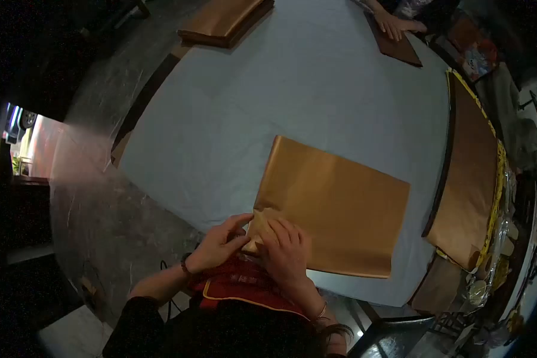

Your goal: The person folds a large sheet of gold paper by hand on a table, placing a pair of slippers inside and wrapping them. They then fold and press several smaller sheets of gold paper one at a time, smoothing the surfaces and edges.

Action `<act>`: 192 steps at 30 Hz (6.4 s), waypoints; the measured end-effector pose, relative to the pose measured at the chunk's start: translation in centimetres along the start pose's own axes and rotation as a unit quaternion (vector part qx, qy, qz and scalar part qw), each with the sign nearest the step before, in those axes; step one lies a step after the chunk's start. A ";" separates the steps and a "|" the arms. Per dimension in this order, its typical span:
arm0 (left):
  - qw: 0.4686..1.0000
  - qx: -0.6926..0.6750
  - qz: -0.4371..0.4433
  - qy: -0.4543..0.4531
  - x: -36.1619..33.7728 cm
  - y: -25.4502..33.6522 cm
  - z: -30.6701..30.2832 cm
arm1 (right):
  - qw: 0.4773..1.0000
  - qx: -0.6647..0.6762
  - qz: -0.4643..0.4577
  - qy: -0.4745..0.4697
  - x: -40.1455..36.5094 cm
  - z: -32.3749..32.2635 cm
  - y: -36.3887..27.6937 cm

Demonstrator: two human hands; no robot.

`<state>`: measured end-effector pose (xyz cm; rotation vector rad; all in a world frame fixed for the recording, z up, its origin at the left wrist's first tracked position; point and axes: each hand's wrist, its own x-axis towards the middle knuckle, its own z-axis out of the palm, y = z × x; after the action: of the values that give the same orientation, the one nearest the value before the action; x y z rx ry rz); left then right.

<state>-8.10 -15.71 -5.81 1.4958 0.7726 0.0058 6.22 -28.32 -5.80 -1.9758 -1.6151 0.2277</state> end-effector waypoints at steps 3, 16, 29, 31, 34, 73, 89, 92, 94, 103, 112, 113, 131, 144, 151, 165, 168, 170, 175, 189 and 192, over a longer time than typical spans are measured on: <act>0.998 0.046 0.026 -0.018 -0.3 -0.1 -0.6 | 0.998 -0.021 0.049 -0.017 0.7 0.1 0.6; 0.994 -0.103 -0.014 -0.015 -3.8 -1.7 -1.6 | 0.997 0.033 0.003 -0.071 15.9 -1.3 8.3; 0.979 -0.187 -0.054 -0.055 -3.7 -3.9 1.8 | 0.991 0.057 0.064 -0.100 12.3 -3.2 6.3; 0.977 -0.197 -0.056 -0.053 -3.7 -4.0 2.1 | 0.995 0.031 0.008 -0.096 11.5 -3.3 7.2; 0.974 -0.213 -0.061 -0.042 -3.9 -4.1 2.5 | 0.973 -0.128 -0.149 -0.117 12.6 -2.4 7.4; 0.906 0.102 0.266 0.313 12.0 6.9 -11.3 | 0.930 0.210 0.207 -0.218 20.7 -12.2 15.5; 0.778 0.509 0.296 0.220 6.1 -0.3 -5.8 | 0.826 0.375 0.413 0.087 -2.5 -9.6 13.5; 0.822 0.443 0.277 0.226 6.3 -2.9 -6.5 | 0.816 0.393 0.412 0.100 -4.6 -8.9 12.9; 0.804 0.483 0.248 0.242 5.7 -3.1 -5.9 | 0.807 0.397 0.424 0.102 -5.3 -9.1 13.1; 0.784 0.435 0.429 0.107 6.4 3.5 5.7 | 0.803 0.404 0.433 0.071 -4.7 -10.0 12.4; 0.801 0.394 0.451 0.011 6.9 2.1 15.3 | 0.781 0.434 0.411 0.181 -7.7 -6.6 10.1; 0.800 0.398 0.450 0.006 6.9 1.9 15.3 | 0.747 0.482 0.420 0.181 -7.8 -6.7 9.6; 0.809 0.326 0.487 0.052 7.0 1.3 15.7 | 0.761 0.511 0.364 0.166 -9.9 -4.9 10.0; 0.809 0.322 0.488 0.053 7.5 1.1 15.1 | 0.751 0.516 0.380 0.159 -8.7 -5.2 9.2; 0.793 0.378 0.467 0.100 7.4 1.5 15.2 | 0.767 0.494 0.385 0.140 -8.8 -5.0 9.4; 0.681 0.463 0.565 0.055 8.3 1.2 14.7 | 0.742 0.502 0.418 0.152 -10.8 -6.0 9.0; 0.668 0.471 0.575 0.033 8.4 1.4 14.9 | 0.734 0.510 0.422 0.152 -10.8 -6.0 9.1; 0.668 0.472 0.575 0.027 8.5 1.2 14.8 | 0.738 0.506 0.422 0.148 -11.1 -5.9 9.3; 0.670 0.475 0.569 0.024 8.3 1.6 14.8 | 0.735 0.509 0.423 0.146 -11.5 -6.2 9.2; 0.662 0.486 0.570 0.016 8.1 1.7 15.3 | 0.730 0.510 0.427 0.157 -11.6 -6.1 9.2; 0.658 0.485 0.576 0.014 8.2 1.6 15.3 | 0.727 0.516 0.424 0.157 -11.9 -6.1 9.2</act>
<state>5.98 -25.22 -9.80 2.8090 -0.4285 0.6711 13.81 -42.43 -8.19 -1.4993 -0.0836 0.8626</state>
